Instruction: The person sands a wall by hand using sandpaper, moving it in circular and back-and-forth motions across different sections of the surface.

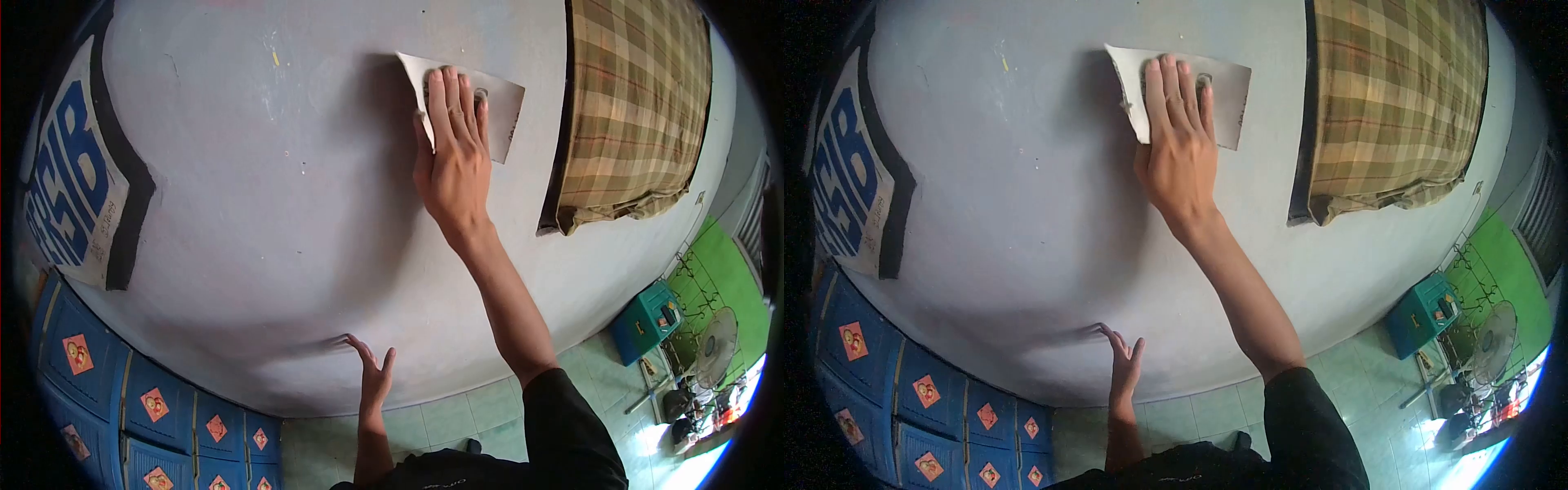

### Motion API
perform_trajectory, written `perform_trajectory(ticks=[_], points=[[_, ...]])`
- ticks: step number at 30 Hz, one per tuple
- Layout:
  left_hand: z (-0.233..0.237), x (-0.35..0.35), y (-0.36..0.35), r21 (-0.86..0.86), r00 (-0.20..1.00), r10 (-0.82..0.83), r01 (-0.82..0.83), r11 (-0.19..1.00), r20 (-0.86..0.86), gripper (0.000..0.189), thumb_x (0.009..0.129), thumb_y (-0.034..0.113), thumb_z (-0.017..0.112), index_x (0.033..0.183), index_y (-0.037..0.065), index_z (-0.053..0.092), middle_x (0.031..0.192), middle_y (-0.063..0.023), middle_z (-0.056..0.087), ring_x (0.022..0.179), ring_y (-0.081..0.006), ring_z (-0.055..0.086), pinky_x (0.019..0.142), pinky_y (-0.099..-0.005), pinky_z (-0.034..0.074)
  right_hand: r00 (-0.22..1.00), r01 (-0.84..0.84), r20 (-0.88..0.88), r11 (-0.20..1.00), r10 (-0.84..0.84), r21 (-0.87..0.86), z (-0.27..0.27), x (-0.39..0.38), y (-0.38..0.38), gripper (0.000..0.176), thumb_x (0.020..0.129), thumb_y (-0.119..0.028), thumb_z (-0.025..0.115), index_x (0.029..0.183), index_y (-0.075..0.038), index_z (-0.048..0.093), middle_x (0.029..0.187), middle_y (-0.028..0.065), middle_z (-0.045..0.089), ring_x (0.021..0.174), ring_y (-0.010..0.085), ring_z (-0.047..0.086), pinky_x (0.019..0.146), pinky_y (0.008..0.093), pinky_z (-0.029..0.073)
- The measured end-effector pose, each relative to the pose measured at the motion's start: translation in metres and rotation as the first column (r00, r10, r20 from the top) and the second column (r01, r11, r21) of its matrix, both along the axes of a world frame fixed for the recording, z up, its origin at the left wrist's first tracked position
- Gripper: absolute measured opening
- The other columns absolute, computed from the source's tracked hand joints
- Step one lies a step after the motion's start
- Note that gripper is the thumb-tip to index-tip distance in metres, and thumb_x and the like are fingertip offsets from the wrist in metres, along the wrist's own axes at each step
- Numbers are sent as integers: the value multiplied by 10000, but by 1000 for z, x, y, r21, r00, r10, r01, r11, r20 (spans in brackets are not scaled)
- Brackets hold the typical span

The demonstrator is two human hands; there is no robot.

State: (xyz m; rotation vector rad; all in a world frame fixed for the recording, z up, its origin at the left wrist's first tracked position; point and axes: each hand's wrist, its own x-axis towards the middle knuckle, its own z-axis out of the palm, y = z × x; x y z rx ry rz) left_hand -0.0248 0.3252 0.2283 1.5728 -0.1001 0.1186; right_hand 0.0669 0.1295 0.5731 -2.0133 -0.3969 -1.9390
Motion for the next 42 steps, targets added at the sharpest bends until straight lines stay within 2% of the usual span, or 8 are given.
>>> perform_trajectory(ticks=[2, 7, 9, 12, 13, 18, 21, 42], points=[[3, -3, -2, -4, 1000, 0, 0, 1000, -10, 1062, 941, 205, 628, 1481, 195, -286, 1558, -138, -307, 1473, -363, -107, 1187, -502, 69, 1000, -26, 17, 998, 25, 49, -12, -5, 5, 468, 964, -103, 505, 1424, -40, 450, 1434, 182, 476, 1378, 354, 388, 1132, 520, 281], [7, -1, -2, -13, 1000, 2, -2, 1000, -21, 1069, 938, 186, 630, 1478, 192, -292, 1556, -143, -309, 1472, -362, -111, 1189, -489, 59, 999, -3, -34, 1000, 4, 19, -17, -7, 0, 457, 964, -93, 496, 1413, -18, 456, 1418, 186, 493, 1370, 353, 399, 1136, 525, 272], [4, 0, -2, 41, 1000, 15, -15, 999, 19, 1075, 935, 183, 634, 1477, 183, -294, 1556, -147, -308, 1473, -361, -108, 1188, -487, 48, 1000, -17, -3, 1000, 17, -11, 0, -4, -1, 796, 660, 54, 494, 1446, 6, 371, 1459, 211, 434, 1390, 371, 365, 1153, 547, 240], [1, 1, -4, 36, 1000, 14, -15, 999, 14, 1079, 934, 190, 636, 1474, 176, -298, 1553, -148, -314, 1472, -352, -121, 1188, -486, 37, 1000, -13, 18, 1000, 12, 11, 4, -2, 3, 781, 676, 43, 513, 1443, 3, 372, 1449, 214, 442, 1385, 371, 373, 1150, 549, 244], [1, 0, -4, 35, 1000, 13, -13, 999, 11, 1079, 934, 190, 636, 1474, 176, -298, 1553, -148, -314, 1472, -352, -121, 1188, -486, 37, 999, 6, 36, 999, -8, 54, -1, -6, 7, 458, 960, -96, 504, 1408, -14, 457, 1409, 180, 505, 1368, 341, 408, 1138, 525, 261], [-3, 2, -2, 32, 999, 8, -9, 999, 36, 1079, 934, 208, 638, 1476, 188, -294, 1552, -151, -315, 1469, -358, -130, 1183, -513, 52, 997, 12, -73, 1000, -11, 10, -24, -9, 1, 507, 947, -103, 518, 1441, -40, 423, 1416, 174, 501, 1372, 335, 405, 1149, 538, 230], [-5, 2, -1, 42, 999, 4, -5, 999, 42, 1078, 934, 213, 638, 1477, 195, -293, 1555, -143, -312, 1469, -364, -128, 1177, -539, 65, 999, 9, -34, 1000, -10, -18, -6, -4, 0, 797, 687, 32, 520, 1464, -4, 342, 1475, 181, 427, 1408, 334, 348, 1163, 557, 197], [-1, 0, 1, 18, 1000, -5, 5, 1000, 21, 1050, 941, 205, 626, 1489, 195, -270, 1567, -133, -287, 1473, -364, -108, 1178, -535, 69, 1000, 1, -18, 1000, -1, -13, -16, -7, -32, 545, 891, -74, 546, 1426, -59, 441, 1453, 142, 469, 1367, 336, 407, 1149, 529, 236]])
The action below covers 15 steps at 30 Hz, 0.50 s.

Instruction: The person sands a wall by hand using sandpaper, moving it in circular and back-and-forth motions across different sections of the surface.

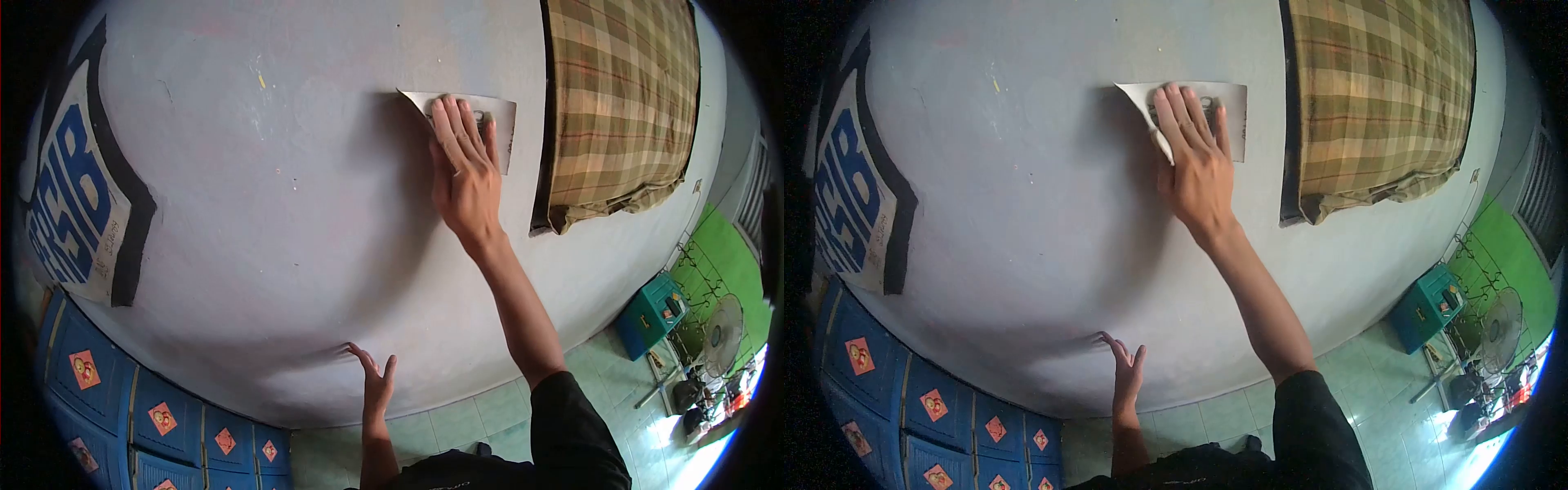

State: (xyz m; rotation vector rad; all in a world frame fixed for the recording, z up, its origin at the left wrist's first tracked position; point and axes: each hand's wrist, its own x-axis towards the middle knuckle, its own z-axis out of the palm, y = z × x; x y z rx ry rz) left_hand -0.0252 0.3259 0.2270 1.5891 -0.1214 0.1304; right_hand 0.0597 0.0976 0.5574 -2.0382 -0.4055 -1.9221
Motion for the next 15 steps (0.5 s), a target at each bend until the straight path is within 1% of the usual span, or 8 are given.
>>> perform_trajectory(ticks=[1, 5, 8, 10, 12, 14, 15], points=[[-1, 0, 1, 1, 1000, 2, -2, 1000, 6, 1050, 941, 205, 626, 1489, 195, -270, 1567, -133, -287, 1473, -364, -108, 1178, -535, 69, 1000, -10, 28, 1000, 9, 17, 6, 2, -1, 513, 908, -94, 551, 1413, -72, 461, 1438, 123, 490, 1360, 322, 421, 1144, 530, 244], [-2, 0, 1, -19, 1000, -9, 9, 1000, -17, 1048, 940, 184, 622, 1488, 193, -272, 1569, -137, -282, 1475, -355, -110, 1182, -523, 73, 992, 11, 129, 1000, -12, 8, 47, 12, -9, 517, 895, -80, 559, 1403, -63, 466, 1426, 131, 499, 1358, 316, 426, 1140, 535, 254], [-7, 1, 0, -15, 1000, -2, 1, 1000, -26, 1046, 940, 177, 620, 1489, 191, -271, 1571, -134, -280, 1477, -351, -106, 1184, -511, 76, 994, 28, 108, 1000, -29, 10, 36, 11, -9, 531, 886, -65, 554, 1409, -63, 461, 1434, 129, 492, 1361, 315, 422, 1145, 532, 249], [-4, -1, -1, -15, 1000, 10, -11, 1000, -28, 1046, 940, 176, 619, 1489, 191, -272, 1572, -130, -278, 1478, -350, -103, 1185, -504, 76, 996, 7, 87, 1000, -9, 23, 20, 5, -7, 534, 881, -56, 541, 1410, -64, 464, 1436, 126, 492, 1364, 313, 420, 1150, 529, 240], [1, -2, -2, 12, 1000, 6, -6, 1000, 2, 1051, 941, 178, 618, 1484, 192, -282, 1575, -121, -278, 1479, -348, -100, 1184, -495, 71, 999, 35, 30, 999, -36, 17, 7, 3, -11, 536, 879, -53, 531, 1411, -70, 468, 1436, 123, 493, 1365, 312, 419, 1154, 525, 234], [1, -2, -1, 18, 1000, 5, -5, 1000, -13, 1055, 941, 179, 618, 1481, 194, -288, 1575, -118, -279, 1479, -348, -100, 1184, -493, 69, 999, 24, 39, 1000, -24, 8, 14, 8, -14, 522, 886, -60, 532, 1405, -72, 475, 1426, 125, 503, 1361, 314, 424, 1154, 528, 233], [1, -1, 0, 28, 1000, -1, 2, 1000, -26, 1059, 941, 181, 619, 1478, 195, -294, 1575, -115, -281, 1479, -348, -100, 1184, -491, 66, 997, 8, 73, 1000, -8, 4, 22, 9, -14, 541, 869, -50, 536, 1406, -73, 473, 1428, 124, 501, 1364, 313, 420, 1154, 530, 232]])
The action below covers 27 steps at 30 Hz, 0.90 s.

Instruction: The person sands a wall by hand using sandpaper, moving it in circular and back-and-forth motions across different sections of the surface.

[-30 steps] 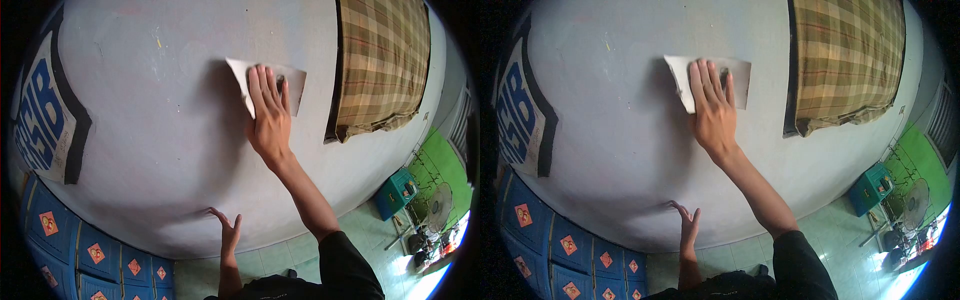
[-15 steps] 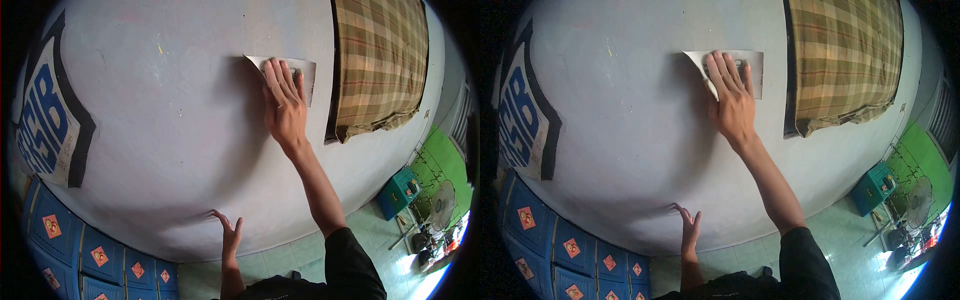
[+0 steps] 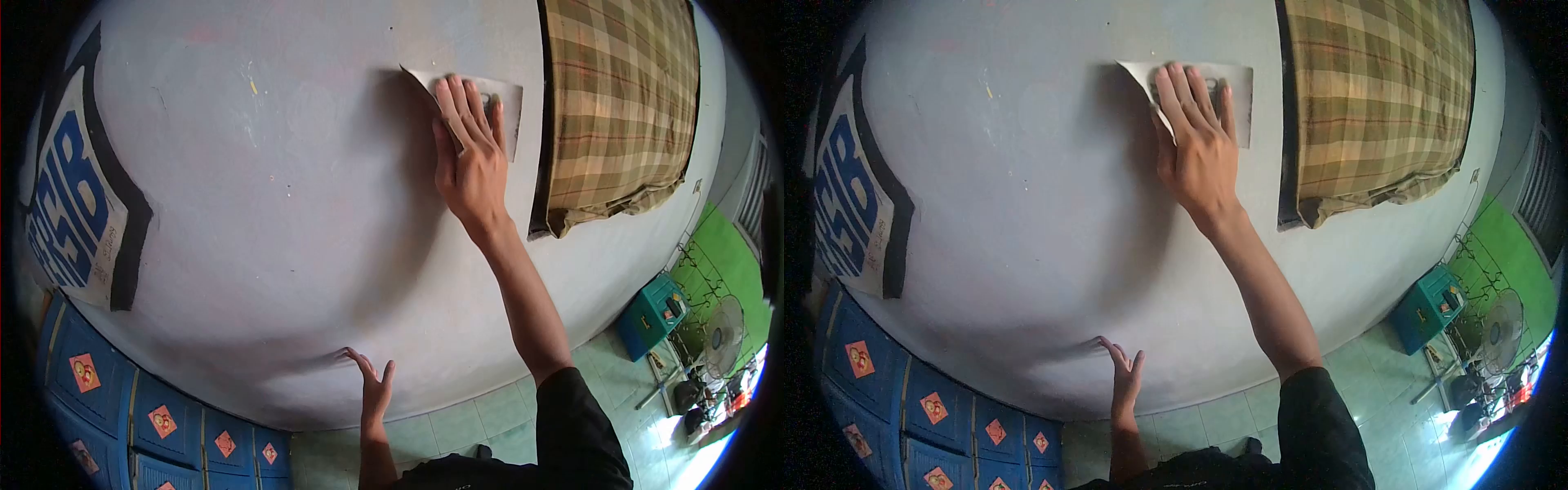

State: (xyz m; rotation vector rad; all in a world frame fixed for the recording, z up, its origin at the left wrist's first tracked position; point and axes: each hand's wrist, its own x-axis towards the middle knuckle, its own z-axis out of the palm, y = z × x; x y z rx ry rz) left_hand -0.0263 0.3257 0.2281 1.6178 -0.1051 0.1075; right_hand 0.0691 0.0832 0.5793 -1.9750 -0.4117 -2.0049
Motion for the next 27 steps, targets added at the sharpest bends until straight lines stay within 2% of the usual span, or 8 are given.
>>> perform_trajectory(ticks=[2, 7, 9, 10, 13, 20, 25, 27], points=[[-5, 1, -1, 2, 1000, 6, -6, 1000, 0, 1062, 941, 184, 620, 1477, 196, -297, 1573, -114, -284, 1480, -348, -97, 1184, -487, 69, 1000, -11, 17, 1000, 11, -9, 14, -1, -2, 624, 796, -13, 541, 1412, -73, 463, 1438, 116, 491, 1377, 308, 401, 1159, 538, 226], [-8, 4, -6, -9, 1000, 29, -29, 1000, -6, 1066, 942, 190, 620, 1474, 197, -303, 1568, -117, -296, 1481, -349, -88, 1186, -469, 71, 1000, -29, -5, 999, 29, 18, -3, -4, -1, 686, 743, 7, 534, 1420, -78, 456, 1444, 110, 485, 1382, 298, 395, 1166, 537, 216], [-8, 4, -3, 5, 1000, 19, -19, 1000, 22, 1063, 943, 190, 618, 1474, 196, -302, 1567, -125, -295, 1481, -348, -88, 1187, -460, 68, 998, 9, -58, 1000, -9, -10, -10, -6, -4, 631, 798, -13, 545, 1420, -78, 456, 1443, 112, 486, 1375, 299, 406, 1159, 538, 226], [-7, 2, -2, 5, 999, 23, -23, 1000, 23, 1063, 943, 190, 618, 1474, 196, -302, 1567, -125, -295, 1481, -348, -88, 1187, -460, 68, 1000, -9, -15, 1000, 9, -14, -6, -5, -5, 558, 868, -56, 551, 1418, -76, 455, 1438, 116, 490, 1366, 302, 418, 1148, 538, 243], [-5, 2, 0, -2, 1000, -6, 6, 1000, -23, 1058, 945, 185, 615, 1475, 195, -300, 1568, -131, -291, 1480, -343, -103, 1188, -464, 58, 999, 7, 38, 1000, -7, -4, 21, -1, -5, 516, 908, -92, 551, 1415, -70, 453, 1434, 121, 492, 1363, 306, 420, 1144, 536, 247], [-4, 0, -1, -15, 1000, 3, -3, 1000, 7, 1054, 944, 181, 615, 1478, 198, -293, 1564, -130, -298, 1477, -337, -124, 1187, -479, 69, 999, 38, 0, 999, -38, 18, -7, -1, -3, 490, 921, -97, 531, 1405, -62, 464, 1427, 134, 498, 1359, 320, 424, 1146, 532, 247], [-7, 3, -1, -18, 1000, -15, 15, 1000, -19, 1056, 941, 176, 616, 1478, 203, -293, 1561, -119, -310, 1478, -346, -103, 1183, -506, 86, 996, 9, 85, 999, -12, 35, 31, 3, -6, 476, 917, -82, 528, 1389, -47, 477, 1412, 150, 508, 1353, 337, 427, 1135, 535, 266], [-8, 3, -4, 5, 1000, 20, -20, 1000, 21, 1060, 937, 175, 620, 1479, 206, -290, 1565, -111, -304, 1479, -356, -89, 1181, -513, 88, 996, 23, 86, 999, -25, 25, 27, 1, -8, 488, 911, -78, 529, 1394, -41, 470, 1416, 164, 499, 1362, 341, 413, 1135, 534, 268]])
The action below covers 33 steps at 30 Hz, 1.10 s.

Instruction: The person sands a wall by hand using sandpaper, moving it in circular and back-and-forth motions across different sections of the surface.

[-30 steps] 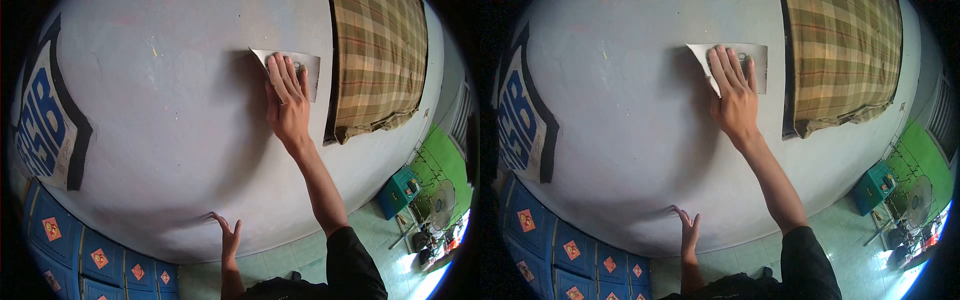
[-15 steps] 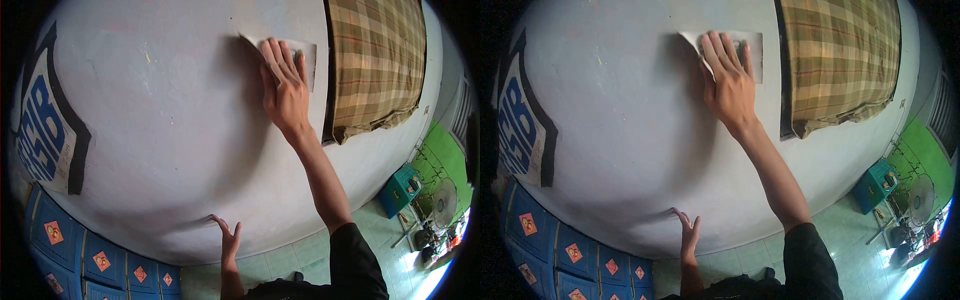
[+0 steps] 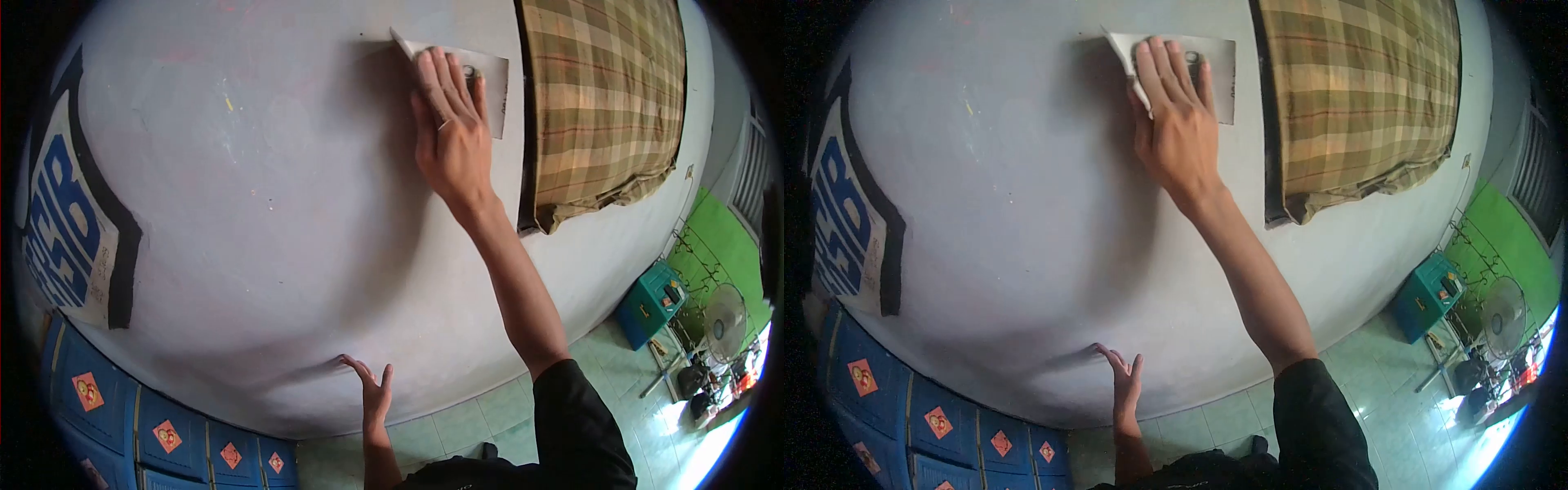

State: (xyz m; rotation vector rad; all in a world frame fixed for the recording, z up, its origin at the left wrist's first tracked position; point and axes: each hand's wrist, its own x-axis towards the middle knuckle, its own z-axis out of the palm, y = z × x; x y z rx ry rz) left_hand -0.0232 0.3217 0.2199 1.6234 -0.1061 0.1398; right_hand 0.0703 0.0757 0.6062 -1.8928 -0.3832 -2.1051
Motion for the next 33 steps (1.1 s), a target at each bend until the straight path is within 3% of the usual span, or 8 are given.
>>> perform_trajectory(ticks=[5, 11, 17, 22, 26, 27, 30, 33], points=[[9, -5, -2, 2, 999, 9, -9, 1000, -48, 1058, 936, 176, 617, 1478, 206, -291, 1572, -110, -288, 1480, -358, -80, 1181, -516, 90, 995, -26, -98, 1000, 25, -7, -37, -7, -8, 469, 930, -101, 528, 1395, -56, 479, 1415, 157, 502, 1357, 335, 421, 1141, 531, 258], [9, -3, 0, 31, 1000, 4, -4, 1000, -23, 1050, 939, 169, 611, 1481, 199, -287, 1578, -115, -272, 1481, -353, -76, 1182, -509, 86, 1000, -2, 9, 1000, 1, 23, 9, 1, -14, 447, 948, -112, 518, 1391, -56, 485, 1410, 149, 510, 1344, 339, 435, 1136, 533, 262], [2, -3, -1, -23, 1000, 2, -3, 1000, -28, 1056, 939, 165, 611, 1475, 179, -298, 1577, -114, -275, 1481, -347, -85, 1186, -474, 82, 992, -36, -118, 999, 34, -17, -39, -9, -23, 460, 947, -97, 506, 1405, -60, 476, 1430, 156, 488, 1373, 341, 398, 1150, 528, 237], [17, -6, -5, 3, 999, -3, 3, 1000, -35, 1061, 936, 158, 611, 1472, 175, -305, 1576, -117, -277, 1481, -346, -90, 1188, -460, 85, 995, -98, 14, 995, 98, -7, 22, 6, -43, 441, 972, -143, 495, 1402, -45, 476, 1443, 163, 469, 1374, 375, 377, 1150, 526, 232], [13, -4, -6, 36, 1000, 9, -8, 999, -15, 1061, 936, 159, 607, 1467, 170, -311, 1570, -119, -291, 1481, -352, -85, 1187, -464, 87, 984, -176, -31, 984, 177, 25, -4, 1, -39, 442, 968, -107, 501, 1405, -43, 469, 1460, 170, 444, 1378, 388, 362, 1158, 524, 221], [12, -4, -7, 34, 1000, 11, -12, 999, 14, 1060, 938, 162, 606, 1466, 168, -313, 1568, -118, -296, 1481, -356, -83, 1188, -468, 88, 982, -159, -96, 987, 162, 34, -17, -4, -36, 456, 963, -102, 508, 1412, -43, 457, 1461, 167, 443, 1378, 391, 362, 1159, 526, 221], [10, -3, -4, 44, 1000, 3, -2, 999, -25, 1068, 935, 184, 614, 1464, 159, -314, 1565, -120, -301, 1479, -366, -83, 1188, -478, 91, 984, -170, -61, 985, 170, 9, -15, -2, -45, 467, 961, -107, 513, 1418, -38, 446, 1455, 170, 452, 1373, 394, 370, 1156, 524, 231], [12, -4, -5, 48, 1000, -2, 3, 999, -31, 1084, 928, 206, 627, 1463, 156, -315, 1564, -128, -299, 1477, -370, -82, 1188, -491, 91, 998, -59, 25, 998, 58, 16, 32, 4, -53, 499, 968, -200, 514, 1417, -3, 423, 1445, 213, 444, 1367, 411, 369, 1165, 500, 228]])
